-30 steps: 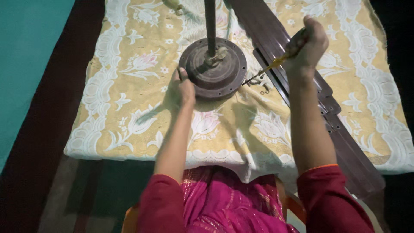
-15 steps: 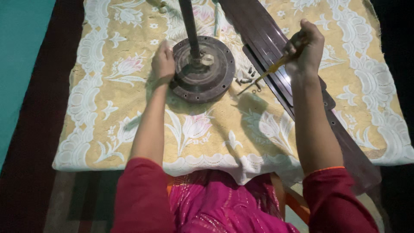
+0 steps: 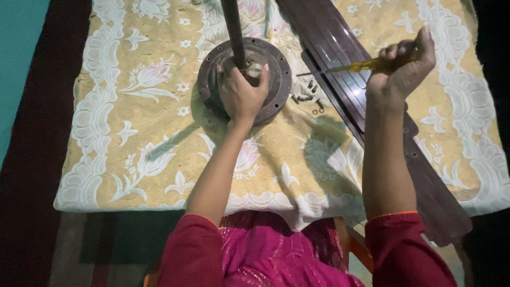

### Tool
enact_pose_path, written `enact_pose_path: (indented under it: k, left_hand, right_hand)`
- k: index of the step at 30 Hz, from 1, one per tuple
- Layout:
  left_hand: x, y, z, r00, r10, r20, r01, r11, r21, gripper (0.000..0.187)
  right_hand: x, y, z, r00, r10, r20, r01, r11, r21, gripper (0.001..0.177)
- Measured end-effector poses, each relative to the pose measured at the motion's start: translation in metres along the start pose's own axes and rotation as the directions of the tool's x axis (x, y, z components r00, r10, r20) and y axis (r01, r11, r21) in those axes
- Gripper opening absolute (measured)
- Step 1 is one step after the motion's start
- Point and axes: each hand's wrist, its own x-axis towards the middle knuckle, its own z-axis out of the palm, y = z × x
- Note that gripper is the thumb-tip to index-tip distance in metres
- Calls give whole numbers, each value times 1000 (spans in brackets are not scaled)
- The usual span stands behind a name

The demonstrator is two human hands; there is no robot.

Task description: The person disassembles a ceiling fan motor housing, removes the central shaft, and uses a screwdriver to loosen and remove screws from the motor casing. They then reassemble the housing and tighten the screws.

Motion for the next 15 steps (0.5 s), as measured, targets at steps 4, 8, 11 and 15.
enact_pose_path:
  k: [4, 8, 11, 15]
  left_hand:
    - [5, -17, 4, 930, -176, 323, 187, 982, -1, 52]
    - [18, -42, -6, 948, 100, 304, 35, 911, -410, 45]
    - [36, -56, -20, 880, 424, 214, -269, 816, -511, 42]
    - [45, -55, -30, 844, 425, 327, -202, 817, -539, 45]
  right_hand:
    - [-1, 12, -29, 998, 57, -33, -52, 990, 133, 11]
    - [-14, 35, -46, 997, 48, -60, -43, 995, 88, 18]
    - [-23, 36, -56, 999, 28, 25, -26, 997, -72, 20]
    - [-33, 15, -62, 992, 117, 57, -79, 890, -449, 15]
